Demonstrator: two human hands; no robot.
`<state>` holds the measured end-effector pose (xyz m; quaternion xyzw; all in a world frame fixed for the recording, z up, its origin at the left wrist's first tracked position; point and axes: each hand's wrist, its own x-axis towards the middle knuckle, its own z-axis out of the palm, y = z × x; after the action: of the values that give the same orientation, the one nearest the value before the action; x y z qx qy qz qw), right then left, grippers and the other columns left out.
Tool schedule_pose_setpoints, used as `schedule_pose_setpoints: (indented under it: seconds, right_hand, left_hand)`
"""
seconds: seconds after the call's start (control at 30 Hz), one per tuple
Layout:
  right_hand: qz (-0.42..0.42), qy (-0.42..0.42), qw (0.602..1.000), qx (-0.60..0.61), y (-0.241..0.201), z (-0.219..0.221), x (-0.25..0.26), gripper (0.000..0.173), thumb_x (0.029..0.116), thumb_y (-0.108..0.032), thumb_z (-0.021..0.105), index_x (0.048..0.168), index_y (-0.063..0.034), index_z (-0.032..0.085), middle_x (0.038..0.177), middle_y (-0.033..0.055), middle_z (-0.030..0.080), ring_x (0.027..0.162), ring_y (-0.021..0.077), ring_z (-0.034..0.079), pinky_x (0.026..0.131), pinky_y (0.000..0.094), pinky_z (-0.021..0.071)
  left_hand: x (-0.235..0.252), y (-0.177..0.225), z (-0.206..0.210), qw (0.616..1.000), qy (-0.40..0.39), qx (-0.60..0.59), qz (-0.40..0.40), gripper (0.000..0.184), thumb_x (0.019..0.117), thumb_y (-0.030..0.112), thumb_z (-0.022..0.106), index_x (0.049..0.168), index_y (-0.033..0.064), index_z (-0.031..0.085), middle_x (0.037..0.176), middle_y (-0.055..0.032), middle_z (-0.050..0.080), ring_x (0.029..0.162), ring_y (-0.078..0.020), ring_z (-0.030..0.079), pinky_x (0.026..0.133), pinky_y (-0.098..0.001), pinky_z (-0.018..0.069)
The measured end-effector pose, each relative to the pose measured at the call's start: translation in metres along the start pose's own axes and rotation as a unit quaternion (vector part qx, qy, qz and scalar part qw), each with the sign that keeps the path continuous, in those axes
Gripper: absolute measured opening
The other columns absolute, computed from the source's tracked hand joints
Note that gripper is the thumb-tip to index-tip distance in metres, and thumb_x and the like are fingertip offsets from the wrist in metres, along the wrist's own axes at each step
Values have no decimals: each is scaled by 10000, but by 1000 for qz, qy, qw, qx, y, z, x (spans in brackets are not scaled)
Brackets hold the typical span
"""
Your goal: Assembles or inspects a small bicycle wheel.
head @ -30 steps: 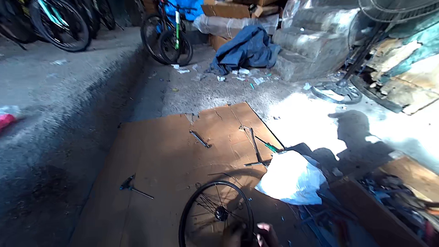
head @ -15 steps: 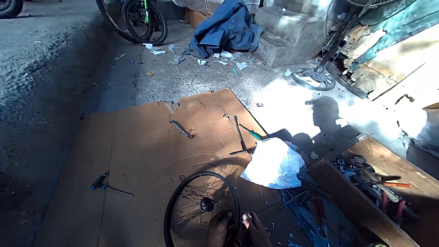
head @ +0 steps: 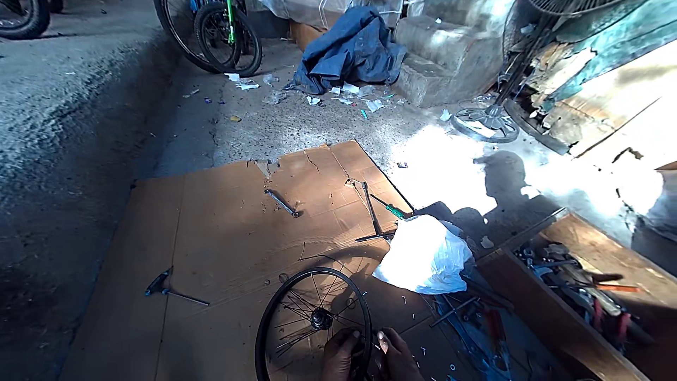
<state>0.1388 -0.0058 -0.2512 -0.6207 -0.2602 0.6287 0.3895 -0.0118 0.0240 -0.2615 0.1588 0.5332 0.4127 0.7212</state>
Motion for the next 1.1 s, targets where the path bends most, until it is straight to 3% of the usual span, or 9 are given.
schedule_pose_setpoints:
  seconds: [0.1, 0.3, 0.5, 0.6, 0.7, 0.9, 0.97, 1.03, 1.1]
  right_hand:
    - [-31, -10, 998, -44, 3, -2, -4, 342, 1078, -196, 425, 1356, 0, 462, 852, 118, 653, 613, 198, 632, 581, 383, 568]
    - [-40, -9, 999, -20, 9, -3, 2, 227, 1065, -106, 387, 1241, -12, 495, 740, 57, 588, 536, 136, 543, 514, 319, 497]
    - [-56, -9, 995, -79, 1, 2, -2, 570, 1054, -242, 525, 1546, -36, 325, 1269, 240, 624, 988, 292, 709, 858, 484, 603]
    - [-94, -34, 990, -97, -5, 7, -9, 759, 996, -166, 622, 1629, -118, 207, 1356, 212, 600, 1015, 265, 710, 876, 458, 603]
    - [-125, -62, 986, -91, -3, 5, -7, 813, 983, -144, 638, 1652, -146, 176, 1637, 147, 336, 1218, 216, 641, 979, 402, 573]
    - [-152, -86, 982, -69, -7, 2, 0, 730, 973, -127, 640, 1620, -114, 300, 1664, 99, 307, 1378, 198, 524, 1085, 369, 513]
    - [-155, -86, 981, -80, -10, 1, 1, 576, 978, -136, 631, 1531, -96, 475, 1589, 104, 434, 1362, 199, 538, 1074, 379, 523]
    - [-147, -69, 982, -99, -12, 2, 3, 335, 965, -202, 663, 1271, -72, 708, 1361, 130, 613, 1230, 225, 604, 990, 400, 555]
    - [-107, -61, 982, -144, -17, 4, 4, 304, 950, -319, 688, 1104, -63, 747, 1274, 162, 610, 1160, 245, 616, 930, 406, 574]
  left_hand:
    - [1, 0, -2, 1000, -10, -1, 5, 145, 1021, 45, 595, 1074, -78, 648, 888, -203, 727, 788, -277, 732, 738, -424, 632]
    - [-2, 1, -1, 1000, -3, 0, -9, 143, 1023, 43, 593, 1085, -74, 647, 885, -195, 728, 787, -271, 731, 742, -419, 628]
    - [2, 5, -5, 989, -13, 148, 25, 211, 1029, 137, 618, 1068, -62, 677, 884, -167, 740, 795, -249, 745, 771, -419, 640]
    - [-10, 37, -7, 862, 147, 476, 88, 295, 1006, 328, 606, 1063, 82, 758, 963, -101, 748, 871, -240, 727, 824, -477, 593]
    - [-17, 60, -21, 744, 274, 606, 67, 368, 943, 321, 677, 1275, 164, 703, 1359, -114, 623, 1140, -315, 669, 926, -523, 568]
    - [-19, 64, -49, 707, 227, 669, -6, 274, 979, 250, 565, 1196, 180, 718, 1278, -57, 687, 1191, -280, 652, 982, -520, 530]
    - [-25, 72, -42, 744, 163, 646, -36, 307, 956, 289, 590, 1205, 152, 705, 1213, -115, 716, 1152, -311, 677, 969, -559, 534]
    - [-24, 65, -38, 849, 98, 519, -7, 278, 929, 271, 672, 1125, 81, 726, 1046, -124, 733, 963, -267, 708, 869, -497, 578]
    - [-20, 44, -27, 958, 62, 278, 24, 195, 982, 195, 690, 1039, 9, 689, 817, -80, 694, 611, -141, 600, 563, -300, 508]
